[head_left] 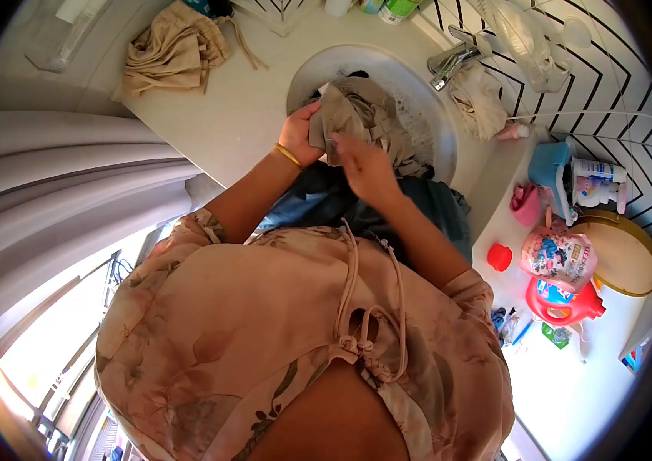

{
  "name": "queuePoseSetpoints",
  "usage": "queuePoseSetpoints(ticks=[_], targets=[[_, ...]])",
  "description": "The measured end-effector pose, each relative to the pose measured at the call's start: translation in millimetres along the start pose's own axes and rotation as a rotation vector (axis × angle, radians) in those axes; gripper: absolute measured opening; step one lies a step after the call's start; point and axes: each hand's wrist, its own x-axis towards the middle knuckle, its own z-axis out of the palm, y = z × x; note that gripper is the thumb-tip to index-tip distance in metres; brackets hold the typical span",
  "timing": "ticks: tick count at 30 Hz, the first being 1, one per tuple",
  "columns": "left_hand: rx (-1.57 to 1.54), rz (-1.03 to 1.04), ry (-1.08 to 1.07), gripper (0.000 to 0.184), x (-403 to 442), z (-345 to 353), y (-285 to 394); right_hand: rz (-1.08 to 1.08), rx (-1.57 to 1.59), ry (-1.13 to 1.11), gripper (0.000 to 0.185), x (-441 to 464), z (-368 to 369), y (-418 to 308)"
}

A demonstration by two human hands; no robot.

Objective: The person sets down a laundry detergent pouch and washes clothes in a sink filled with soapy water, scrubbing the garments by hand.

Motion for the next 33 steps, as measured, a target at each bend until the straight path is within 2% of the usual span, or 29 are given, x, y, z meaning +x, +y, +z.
queuePoseSetpoints(ticks=[3,5,8,11,14,16,17,19,20,21,22,24,26,27,28,29,31,32,33], targets=[[0.044,-0.025,-0.066,0.039,-6,13,1,0.296,0.108,0.094,0.033,28,-26,8],[0.143,-0.061,-0.087,0.040,-11,25,1,0.226,0.294,0.253,0.037,48,-25,37],[0.321,-0.110,-0.104,0.039,-17,40,8,0.201,0.375,0.192,0.041,74,-27,55],[0.414,-0.136,-0.153,0.037,-22,48,15,0.241,0.370,-0.105,0.045,85,-38,42],[0.578,-0.107,-0.123,0.036,-28,46,24,0.332,0.043,-0.243,0.043,86,-42,73],[0.800,-0.029,-0.059,0.036,-34,44,23,0.435,0.245,-0.072,0.039,86,-50,70],[0.765,0.011,-0.050,0.037,-30,39,21,0.486,0.345,0.018,0.038,85,-53,68],[0.693,0.089,-0.031,0.039,-10,15,14,0.452,0.395,0.206,0.035,78,-46,60],[0.551,0.110,-0.046,0.038,1,6,14,0.432,0.420,0.301,0.034,74,-37,52],[0.411,0.130,-0.059,0.038,13,-3,15,0.314,0.186,0.450,0.034,69,-26,30],[0.272,0.148,-0.072,0.038,24,-11,14,0.222,0.032,0.397,0.033,60,-8,12],[0.136,0.094,-0.555,0.039,52,-25,-2,0.036,-0.274,0.286,0.030,46,18,-11],[-0.017,0.026,-1.021,0.043,71,-33,-25,0.137,-0.256,0.367,0.028,58,12,2],[0.369,0.159,-0.435,0.042,66,-30,-35,0.179,-0.250,0.411,0.027,69,7,9],[0.717,0.279,0.178,0.042,61,-24,-47,0.286,-0.261,0.632,0.029,79,6,1],[0.928,0.366,0.088,0.040,75,-30,-40,0.412,-0.265,0.851,0.031,87,10,-12],[1.310,0.616,-0.130,0.037,86,-23,-18,0.267,-0.219,0.480,0.039,79,-22,-11],[0.778,0.586,-0.136,0.033,82,-29,-32,0.096,-0.284,0.519,0.041,68,1,-17],[0.244,0.597,-0.160,0.030,38,32,-53,0.182,-0.363,0.420,0.035,63,4,-24]])
